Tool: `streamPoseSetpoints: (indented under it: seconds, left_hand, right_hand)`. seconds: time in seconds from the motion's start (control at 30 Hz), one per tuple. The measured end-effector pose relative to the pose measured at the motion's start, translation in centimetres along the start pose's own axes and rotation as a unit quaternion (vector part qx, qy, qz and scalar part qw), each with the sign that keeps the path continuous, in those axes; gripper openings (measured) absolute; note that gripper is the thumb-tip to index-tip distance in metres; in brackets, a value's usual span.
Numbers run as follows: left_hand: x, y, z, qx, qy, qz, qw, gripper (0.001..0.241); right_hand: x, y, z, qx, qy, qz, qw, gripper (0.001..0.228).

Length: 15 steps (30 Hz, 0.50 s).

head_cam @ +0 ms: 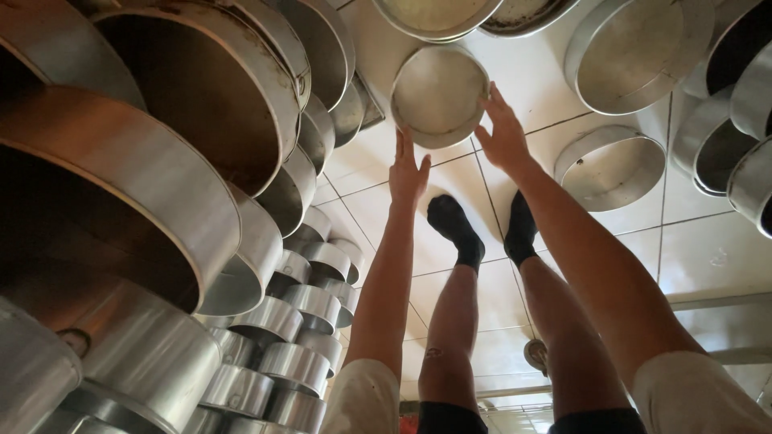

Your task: The recorder is stacking empty metal cake tins in a bakery kitchen.

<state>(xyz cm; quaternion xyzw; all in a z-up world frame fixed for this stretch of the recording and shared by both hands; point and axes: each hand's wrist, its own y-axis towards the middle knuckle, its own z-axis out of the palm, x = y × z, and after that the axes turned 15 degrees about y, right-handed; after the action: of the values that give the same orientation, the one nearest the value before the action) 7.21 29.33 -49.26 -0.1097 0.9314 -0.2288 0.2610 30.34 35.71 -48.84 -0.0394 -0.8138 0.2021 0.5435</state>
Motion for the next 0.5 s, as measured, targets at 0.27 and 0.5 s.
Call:
streamPoseSetpoints:
  seconds: [0.27, 0.5]
  left_hand:
    - [-2.6, -4.1, -2.5, 0.012, 0.005, 0.019, 1.0, 0.09]
    - [-5.7, -9.9, -6.7, 0.003, 0.028, 0.04, 0.999, 0.091]
  right_hand:
    - [0.3, -3.5, 0.3, -0.028, 0.033, 0.013, 0.999, 0.064]
    - [5.9, -9.4, -1.7, -0.043, 0.013, -0.004, 0.999, 0.067]
